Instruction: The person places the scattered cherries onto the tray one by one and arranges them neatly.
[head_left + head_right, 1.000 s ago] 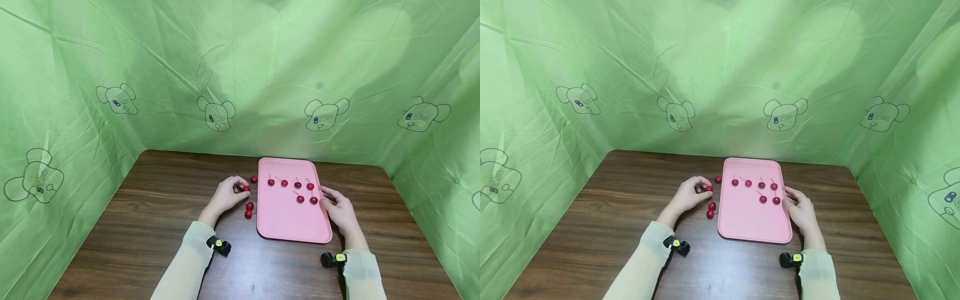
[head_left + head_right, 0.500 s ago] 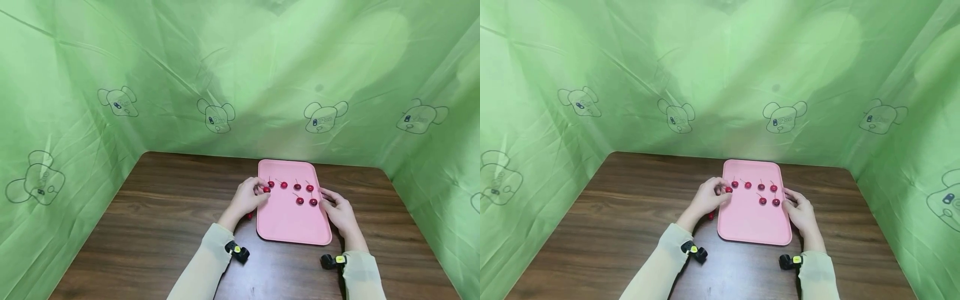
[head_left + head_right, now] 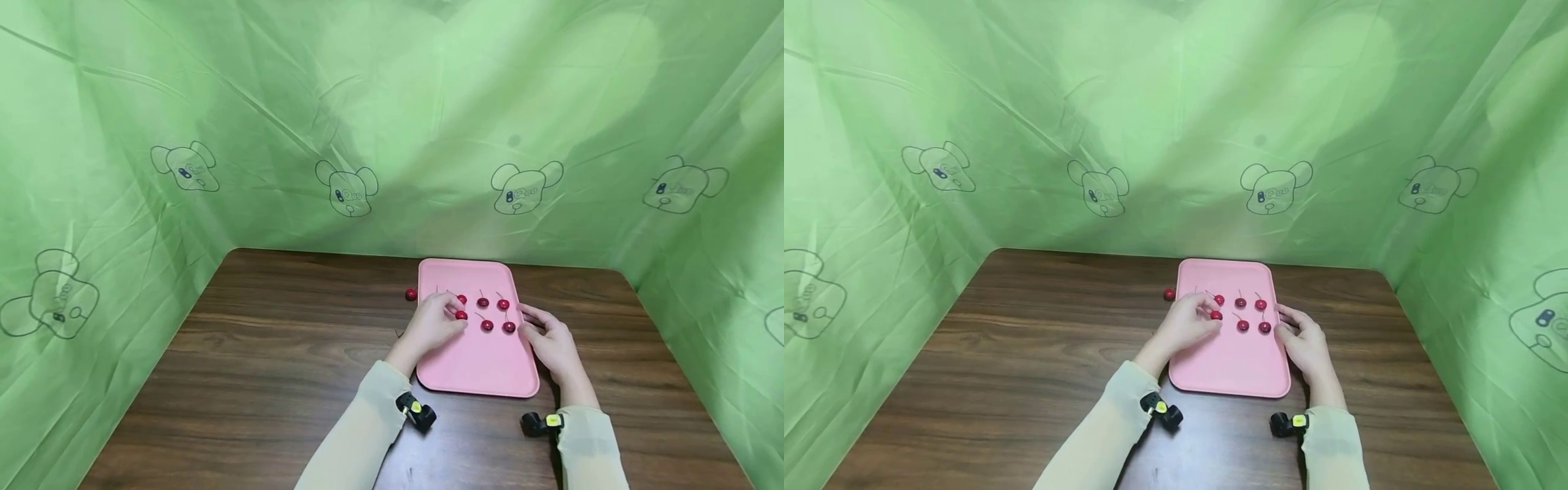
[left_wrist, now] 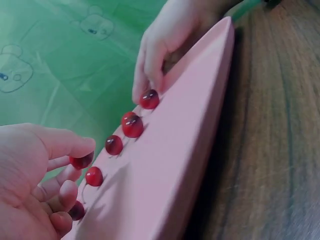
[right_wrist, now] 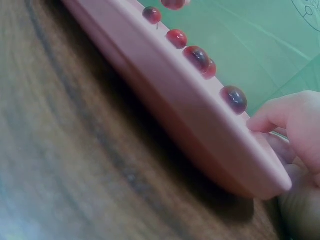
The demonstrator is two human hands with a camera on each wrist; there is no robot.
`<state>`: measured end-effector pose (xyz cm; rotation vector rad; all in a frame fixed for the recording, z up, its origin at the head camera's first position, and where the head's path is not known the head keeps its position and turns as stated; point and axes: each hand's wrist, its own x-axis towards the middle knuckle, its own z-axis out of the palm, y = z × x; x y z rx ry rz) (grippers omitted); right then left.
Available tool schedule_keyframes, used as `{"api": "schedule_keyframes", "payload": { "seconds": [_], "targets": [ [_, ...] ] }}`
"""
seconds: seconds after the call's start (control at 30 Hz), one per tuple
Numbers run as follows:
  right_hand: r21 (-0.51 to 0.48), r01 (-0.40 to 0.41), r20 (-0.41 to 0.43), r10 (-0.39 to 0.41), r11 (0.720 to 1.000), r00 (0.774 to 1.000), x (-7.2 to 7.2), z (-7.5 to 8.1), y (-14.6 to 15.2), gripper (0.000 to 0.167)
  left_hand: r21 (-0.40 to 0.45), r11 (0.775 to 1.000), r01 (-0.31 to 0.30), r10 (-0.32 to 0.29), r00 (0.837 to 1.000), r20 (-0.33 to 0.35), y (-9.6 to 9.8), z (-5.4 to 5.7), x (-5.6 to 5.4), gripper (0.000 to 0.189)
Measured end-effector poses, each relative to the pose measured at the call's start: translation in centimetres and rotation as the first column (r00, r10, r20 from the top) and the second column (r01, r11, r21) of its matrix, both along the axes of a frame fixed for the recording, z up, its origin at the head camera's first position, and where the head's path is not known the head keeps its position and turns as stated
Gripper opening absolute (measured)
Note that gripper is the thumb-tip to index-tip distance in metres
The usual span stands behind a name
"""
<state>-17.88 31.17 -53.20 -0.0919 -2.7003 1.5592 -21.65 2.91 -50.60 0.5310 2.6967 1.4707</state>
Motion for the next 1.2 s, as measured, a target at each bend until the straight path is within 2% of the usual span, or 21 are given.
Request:
{"api": "schedule_keyframes", "payload": {
  "seconds": [0.23, 0.57, 0.77, 1.2],
  "targets": [
    [-0.018, -0.005, 0.010, 0.006, 1.000, 1.000, -0.1, 0.0, 0.1, 0.048, -0.084, 0.996, -0.021, 0.022, 1.000, 0.005, 0.8, -0.5, 0.0, 0.020],
    [-0.019, 0.001, 0.012, 0.000, 1.000, 1.000, -0.1, 0.1, 0.1, 0.049, -0.139, 0.990, -0.012, 0.012, 1.000, -0.003, 1.2, -1.2, -0.1, 0.019],
    [-0.026, -0.006, -0.001, 0.006, 1.000, 1.000, -0.2, -0.1, 0.2, 0.048, -0.157, 0.987, -0.023, 0.025, 1.000, 0.012, 1.3, -1.2, 0.0, 0.018],
    [-0.012, -0.005, -0.002, 0.005, 1.000, 1.000, -0.1, 0.0, 0.0, 0.048, -0.174, 0.984, -0.033, 0.034, 0.999, 0.000, 1.3, -1.0, 0.1, 0.023]
  ]
}}
